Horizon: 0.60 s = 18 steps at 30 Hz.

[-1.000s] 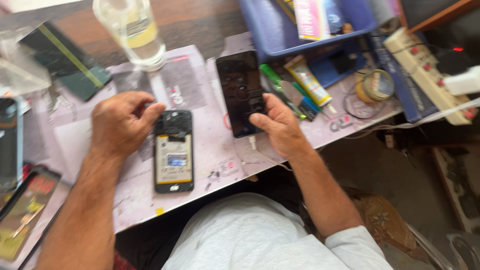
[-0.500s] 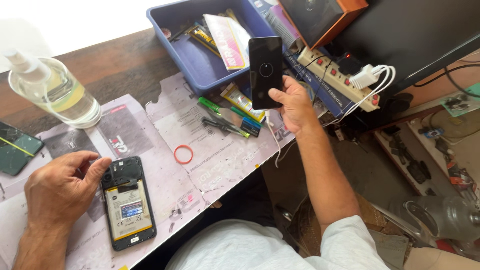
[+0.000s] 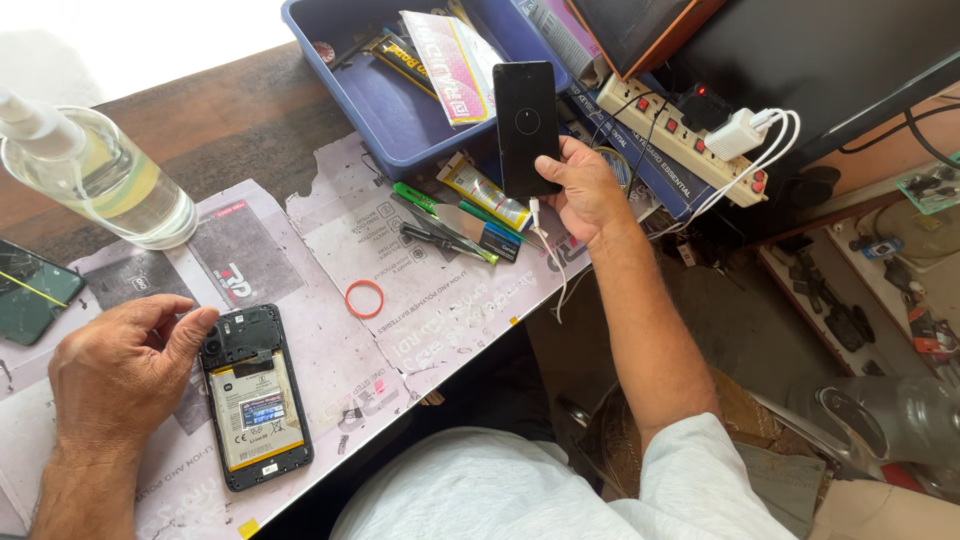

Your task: The person disassembles a mobile phone by removing components, cleans a smartphone screen using a liquid from a spray bottle, and reconnects internal cables using a small prying tool.

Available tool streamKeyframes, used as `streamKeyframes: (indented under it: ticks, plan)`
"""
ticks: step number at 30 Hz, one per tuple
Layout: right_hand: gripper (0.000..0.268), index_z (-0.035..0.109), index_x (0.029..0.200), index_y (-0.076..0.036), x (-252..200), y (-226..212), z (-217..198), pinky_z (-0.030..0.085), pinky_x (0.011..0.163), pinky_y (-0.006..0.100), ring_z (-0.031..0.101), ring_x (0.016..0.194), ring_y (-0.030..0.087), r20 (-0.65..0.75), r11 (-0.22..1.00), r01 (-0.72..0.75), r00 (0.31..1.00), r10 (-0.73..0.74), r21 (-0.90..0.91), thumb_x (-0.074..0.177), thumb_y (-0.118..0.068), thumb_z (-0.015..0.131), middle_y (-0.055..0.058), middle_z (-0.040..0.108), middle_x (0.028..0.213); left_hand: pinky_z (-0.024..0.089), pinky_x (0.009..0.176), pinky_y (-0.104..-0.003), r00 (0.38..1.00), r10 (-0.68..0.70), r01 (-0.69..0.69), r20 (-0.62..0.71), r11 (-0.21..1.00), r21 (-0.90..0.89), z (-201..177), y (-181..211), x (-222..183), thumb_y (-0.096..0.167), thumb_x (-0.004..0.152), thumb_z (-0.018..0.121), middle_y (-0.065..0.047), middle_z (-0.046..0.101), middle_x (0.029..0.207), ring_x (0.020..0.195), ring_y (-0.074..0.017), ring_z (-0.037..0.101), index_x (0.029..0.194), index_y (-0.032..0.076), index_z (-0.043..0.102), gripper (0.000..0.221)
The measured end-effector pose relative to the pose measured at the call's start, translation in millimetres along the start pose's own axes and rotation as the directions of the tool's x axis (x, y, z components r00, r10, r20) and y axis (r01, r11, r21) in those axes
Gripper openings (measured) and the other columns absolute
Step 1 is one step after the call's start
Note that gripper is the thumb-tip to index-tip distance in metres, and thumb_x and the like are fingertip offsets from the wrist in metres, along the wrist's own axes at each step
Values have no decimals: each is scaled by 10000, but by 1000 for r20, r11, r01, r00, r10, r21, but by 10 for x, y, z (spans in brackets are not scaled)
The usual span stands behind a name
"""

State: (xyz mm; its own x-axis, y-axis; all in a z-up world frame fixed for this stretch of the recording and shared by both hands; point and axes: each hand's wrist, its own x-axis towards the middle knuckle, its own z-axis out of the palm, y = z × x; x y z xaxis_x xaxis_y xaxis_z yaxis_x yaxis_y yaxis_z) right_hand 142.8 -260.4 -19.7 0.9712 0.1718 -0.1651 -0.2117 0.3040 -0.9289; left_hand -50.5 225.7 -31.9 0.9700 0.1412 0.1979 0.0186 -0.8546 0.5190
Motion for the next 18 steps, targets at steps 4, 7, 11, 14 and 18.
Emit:
streamKeyframes:
  ticks: [4, 7, 11, 14, 18]
  plan:
    - [302, 594, 1279, 38, -3, -1, 37, 610, 908, 412, 716, 983, 216, -10, 1000, 0, 1000, 0, -21, 985, -19, 628, 138, 711, 1164, 563, 613, -303, 1000, -16, 16, 1, 1000, 1, 11, -13, 0, 410, 964, 782, -72, 766, 822, 682, -144, 718, 1059, 110, 806, 315]
    - [354, 573, 1321, 46, -12, -13, 94, 627, 864, 398, 718, 973, 204, -37, 998, 17, 999, -19, -53, 973, -4, 616, 131, 714, 1168, 563, 611, -305, 1000, -16, 16, -2, 1000, 7, 14, -9, 4, 410, 953, 782, -75, 767, 819, 677, -147, 718, 1050, 107, 804, 319]
    - [457, 532, 1408, 56, -44, -40, 149, 636, 849, 366, 723, 987, 194, -79, 989, 38, 996, -49, -141, 959, 22, 605, 152, 715, 1200, 565, 612, -307, 1000, -22, 22, 3, 1000, 8, 14, -13, 10, 405, 958, 775, -78, 764, 816, 681, -147, 720, 1054, 107, 805, 315]
    - [486, 506, 1437, 69, -60, -31, 169, 633, 864, 359, 725, 1011, 193, -64, 988, 65, 995, -74, -139, 961, 30, 599, 165, 707, 1231, 567, 612, -308, 1000, -23, 23, 4, 1000, 5, 14, -9, 12, 407, 958, 778, -76, 767, 823, 678, -148, 718, 1046, 104, 803, 316]
    - [482, 493, 1443, 80, -56, -18, 146, 616, 921, 347, 711, 1056, 189, -44, 987, 100, 993, -107, -124, 972, 44, 594, 167, 692, 1262, 565, 615, -310, 1000, -19, 19, -5, 1000, 2, 5, 1, 13, 402, 955, 781, -78, 767, 825, 725, -162, 717, 1045, 103, 803, 313]
